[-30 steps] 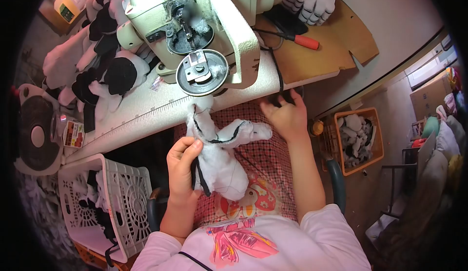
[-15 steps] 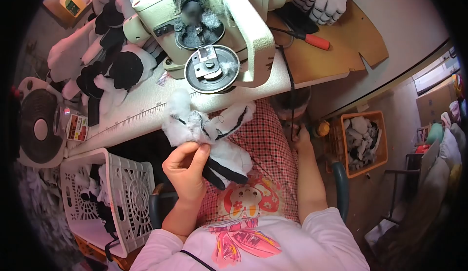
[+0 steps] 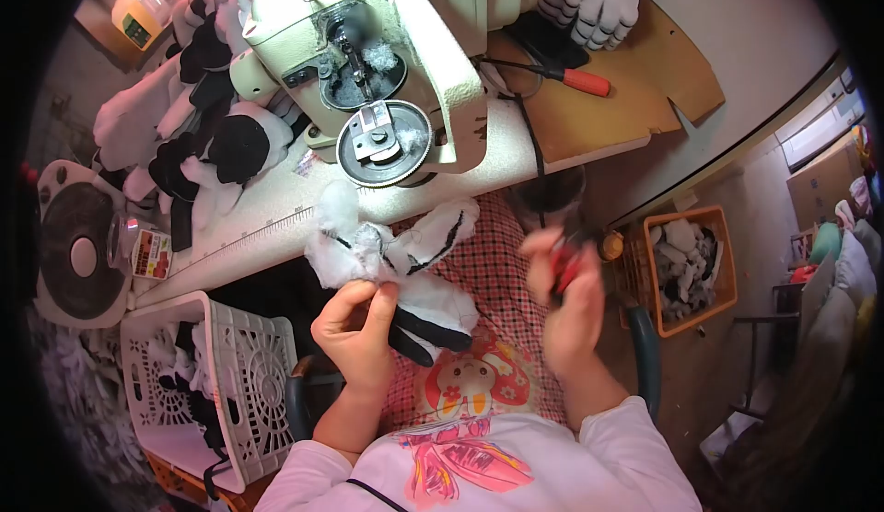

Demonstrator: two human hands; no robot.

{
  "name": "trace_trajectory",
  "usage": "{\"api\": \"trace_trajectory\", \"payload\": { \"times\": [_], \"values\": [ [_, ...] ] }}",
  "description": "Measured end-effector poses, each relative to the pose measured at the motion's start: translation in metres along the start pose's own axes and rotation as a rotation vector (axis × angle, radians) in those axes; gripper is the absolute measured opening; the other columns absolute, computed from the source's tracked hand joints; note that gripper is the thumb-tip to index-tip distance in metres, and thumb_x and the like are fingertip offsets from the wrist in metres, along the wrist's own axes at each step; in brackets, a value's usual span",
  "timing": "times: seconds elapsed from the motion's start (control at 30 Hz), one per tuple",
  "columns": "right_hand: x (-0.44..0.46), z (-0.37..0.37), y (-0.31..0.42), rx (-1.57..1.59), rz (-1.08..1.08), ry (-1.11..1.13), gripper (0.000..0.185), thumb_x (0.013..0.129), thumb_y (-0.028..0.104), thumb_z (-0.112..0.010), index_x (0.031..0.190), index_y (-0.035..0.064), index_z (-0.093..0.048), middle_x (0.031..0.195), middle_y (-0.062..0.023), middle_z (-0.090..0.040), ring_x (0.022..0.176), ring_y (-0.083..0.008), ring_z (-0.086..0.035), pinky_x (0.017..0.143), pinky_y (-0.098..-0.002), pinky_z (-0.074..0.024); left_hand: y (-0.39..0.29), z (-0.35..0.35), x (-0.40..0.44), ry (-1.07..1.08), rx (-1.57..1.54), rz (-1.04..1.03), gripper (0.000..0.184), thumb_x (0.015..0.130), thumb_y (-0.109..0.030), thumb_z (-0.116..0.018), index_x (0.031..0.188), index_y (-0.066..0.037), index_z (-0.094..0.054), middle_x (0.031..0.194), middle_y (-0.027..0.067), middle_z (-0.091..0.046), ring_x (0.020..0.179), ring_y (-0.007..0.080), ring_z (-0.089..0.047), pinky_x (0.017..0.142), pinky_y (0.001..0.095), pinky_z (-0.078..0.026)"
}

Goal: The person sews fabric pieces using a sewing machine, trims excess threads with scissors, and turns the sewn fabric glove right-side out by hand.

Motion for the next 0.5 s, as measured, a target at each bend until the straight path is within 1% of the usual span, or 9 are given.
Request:
{"api": "trace_trajectory", "payload": {
  "times": [0.03,0.07,0.13,0.17,0.23,0.37,0.43,0.47,0.5],
  "values": [
    [-0.008,-0.015,0.002,-0.035,-0.014,0.088,0.056,0.103,0.05,-0.03,0.107,-0.0008,-0.054,0.08,-0.0006,-0.045,0.063,-0.0068,-0.035,0.059,-0.0229,-0.0295,0.0,0.0,-0.001,0.001,-0.007,-0.008,0.013,0.078,0.002,-0.077,0.086,0.005,-0.068,0.083,0.0073,-0.068,0.076,0.0114,-0.061,0.072,0.0244,-0.048],
    [-0.012,-0.035,0.012,-0.099,-0.019,0.203,0.049,0.103,0.045,-0.033,0.103,0.0004,-0.053,0.079,-0.0017,-0.046,0.063,-0.0074,-0.037,0.058,-0.0233,-0.0318,0.0,-0.001,-0.002,0.001,-0.004,-0.009,0.013,0.078,0.002,-0.077,0.086,0.005,-0.068,0.083,0.0073,-0.068,0.076,0.0114,-0.061,0.072,0.0244,-0.048],
    [-0.023,-0.057,0.013,-0.074,-0.161,0.346,0.03,0.102,0.031,-0.049,0.105,0.0013,-0.051,0.082,-0.003,-0.054,0.063,-0.0048,-0.046,0.054,-0.0227,-0.0378,-0.001,-0.003,-0.002,0.016,-0.019,-0.012,0.013,0.078,0.002,-0.077,0.086,0.005,-0.068,0.084,0.0077,-0.068,0.076,0.012,-0.061,0.072,0.0245,-0.048],
    [-0.026,-0.061,0.006,-0.02,-0.247,0.413,0.024,0.101,0.026,-0.052,0.106,0.0029,-0.05,0.078,-0.0002,-0.055,0.061,-0.0024,-0.046,0.053,-0.0204,-0.0377,-0.001,-0.004,-0.003,0.02,-0.019,-0.016,0.013,0.078,0.002,-0.077,0.086,0.005,-0.068,0.084,0.0077,-0.068,0.076,0.012,-0.061,0.072,0.0245,-0.048],
    [-0.031,-0.072,0.001,0.205,-0.505,0.43,0.037,0.103,0.04,-0.045,0.104,0.003,-0.044,0.073,0.0038,-0.041,0.061,-0.0024,-0.032,0.054,-0.0204,-0.0255,-0.001,-0.003,-0.004,0.009,-0.014,-0.023,0.012,0.077,0.003,-0.077,0.086,0.005,-0.068,0.084,0.0079,-0.068,0.076,0.0127,-0.062,0.072,0.0249,-0.048],
    [-0.032,-0.077,-0.004,0.204,-0.462,0.361,0.034,0.104,0.037,-0.044,0.105,0.0032,-0.044,0.069,0.0044,-0.039,0.058,-0.0022,-0.031,0.052,-0.0198,-0.0243,-0.001,-0.003,-0.006,0.005,0.011,-0.055,0.013,0.077,0.003,-0.077,0.085,0.005,-0.068,0.084,0.0084,-0.069,0.075,0.014,-0.062,0.071,0.0256,-0.048],
    [-0.029,-0.075,-0.006,0.252,-0.427,0.315,0.024,0.103,0.028,-0.047,0.103,0.0039,-0.049,0.07,0.005,-0.045,0.061,-0.001,-0.038,0.053,-0.0191,-0.0332,-0.002,-0.003,-0.007,0.016,0.071,-0.08,0.013,0.076,0.003,-0.078,0.084,0.004,-0.068,0.082,0.0087,-0.068,0.073,0.0151,-0.062,0.069,0.0262,-0.048],
    [-0.028,-0.077,-0.005,0.251,-0.428,0.313,0.024,0.103,0.028,-0.047,0.103,0.0039,-0.049,0.07,0.005,-0.045,0.061,-0.001,-0.038,0.053,-0.0191,-0.0332,-0.002,-0.003,-0.008,0.017,0.07,-0.078,0.013,0.076,0.003,-0.078,0.084,0.004,-0.068,0.082,0.0087,-0.068,0.073,0.0151,-0.062,0.069,0.0262,-0.048],
    [-0.027,-0.079,-0.003,0.256,-0.43,0.308,0.028,0.104,0.032,-0.044,0.103,0.0037,-0.047,0.067,0.0049,-0.041,0.057,-0.0017,-0.034,0.051,-0.0193,-0.0282,-0.004,-0.004,-0.008,0.022,0.084,-0.102,0.013,0.075,0.003,-0.078,0.083,0.004,-0.068,0.081,0.0088,-0.068,0.073,0.0156,-0.063,0.069,0.0264,-0.048]
  ]
}}
Point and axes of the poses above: each hand's wrist, its own x-axis towards the middle knuckle, its own z-axis out of the back of the hand, y = z × x, the point moved 5 cm from there along x, towards the middle knuckle
